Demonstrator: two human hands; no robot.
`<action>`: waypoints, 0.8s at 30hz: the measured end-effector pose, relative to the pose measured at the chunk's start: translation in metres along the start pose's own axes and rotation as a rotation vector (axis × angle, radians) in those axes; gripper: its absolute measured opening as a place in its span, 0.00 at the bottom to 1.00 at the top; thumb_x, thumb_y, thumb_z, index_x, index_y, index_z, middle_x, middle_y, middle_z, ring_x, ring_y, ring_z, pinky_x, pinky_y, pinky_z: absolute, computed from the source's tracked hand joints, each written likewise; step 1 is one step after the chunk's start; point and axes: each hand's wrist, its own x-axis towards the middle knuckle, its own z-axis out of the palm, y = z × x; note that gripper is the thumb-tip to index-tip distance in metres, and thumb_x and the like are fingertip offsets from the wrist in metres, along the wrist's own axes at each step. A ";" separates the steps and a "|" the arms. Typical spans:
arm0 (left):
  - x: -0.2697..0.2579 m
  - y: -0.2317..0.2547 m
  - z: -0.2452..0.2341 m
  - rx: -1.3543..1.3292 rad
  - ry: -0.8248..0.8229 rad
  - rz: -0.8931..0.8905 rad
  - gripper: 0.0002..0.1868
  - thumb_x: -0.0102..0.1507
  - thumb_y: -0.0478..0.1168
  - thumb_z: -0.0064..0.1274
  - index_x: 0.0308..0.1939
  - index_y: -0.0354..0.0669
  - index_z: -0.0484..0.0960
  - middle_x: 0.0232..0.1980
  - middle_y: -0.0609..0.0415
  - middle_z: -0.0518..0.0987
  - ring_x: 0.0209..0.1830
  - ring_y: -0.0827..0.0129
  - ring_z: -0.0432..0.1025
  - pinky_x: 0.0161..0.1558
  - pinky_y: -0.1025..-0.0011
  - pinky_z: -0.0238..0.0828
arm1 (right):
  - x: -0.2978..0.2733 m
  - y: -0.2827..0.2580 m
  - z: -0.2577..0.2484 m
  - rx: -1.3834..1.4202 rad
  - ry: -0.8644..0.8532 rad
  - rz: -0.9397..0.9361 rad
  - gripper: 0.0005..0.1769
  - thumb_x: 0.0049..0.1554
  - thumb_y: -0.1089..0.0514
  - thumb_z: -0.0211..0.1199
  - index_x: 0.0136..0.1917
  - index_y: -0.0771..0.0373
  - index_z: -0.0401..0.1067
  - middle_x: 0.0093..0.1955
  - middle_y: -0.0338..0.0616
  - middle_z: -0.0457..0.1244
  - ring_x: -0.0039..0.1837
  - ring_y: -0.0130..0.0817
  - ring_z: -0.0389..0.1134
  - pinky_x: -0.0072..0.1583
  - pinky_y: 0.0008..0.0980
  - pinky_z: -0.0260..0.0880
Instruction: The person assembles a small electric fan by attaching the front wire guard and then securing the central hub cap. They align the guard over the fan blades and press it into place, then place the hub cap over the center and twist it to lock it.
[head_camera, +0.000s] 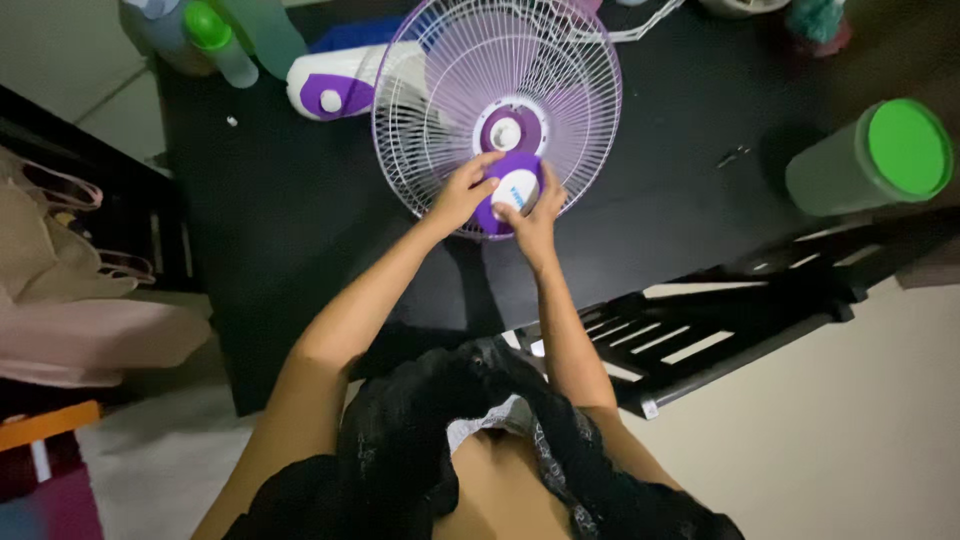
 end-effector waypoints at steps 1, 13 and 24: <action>-0.004 -0.001 -0.001 -0.067 -0.032 0.017 0.29 0.66 0.28 0.51 0.72 0.38 0.67 0.66 0.51 0.76 0.59 0.71 0.74 0.60 0.71 0.71 | 0.000 0.004 0.002 0.014 0.009 0.034 0.64 0.45 0.47 0.84 0.83 0.59 0.48 0.75 0.59 0.47 0.78 0.56 0.50 0.79 0.49 0.51; -0.012 0.031 -0.040 0.647 0.189 0.185 0.28 0.64 0.30 0.57 0.68 0.46 0.74 0.68 0.52 0.76 0.72 0.58 0.66 0.75 0.60 0.58 | 0.048 -0.010 0.021 0.076 0.192 0.157 0.67 0.45 0.44 0.83 0.82 0.61 0.41 0.70 0.57 0.44 0.75 0.56 0.51 0.77 0.48 0.55; 0.023 0.051 -0.049 1.091 0.107 0.080 0.36 0.65 0.48 0.60 0.76 0.57 0.65 0.82 0.41 0.47 0.82 0.40 0.34 0.73 0.30 0.30 | 0.082 0.008 0.045 -0.499 0.269 0.120 0.55 0.54 0.29 0.70 0.80 0.59 0.52 0.75 0.63 0.44 0.78 0.60 0.41 0.75 0.65 0.38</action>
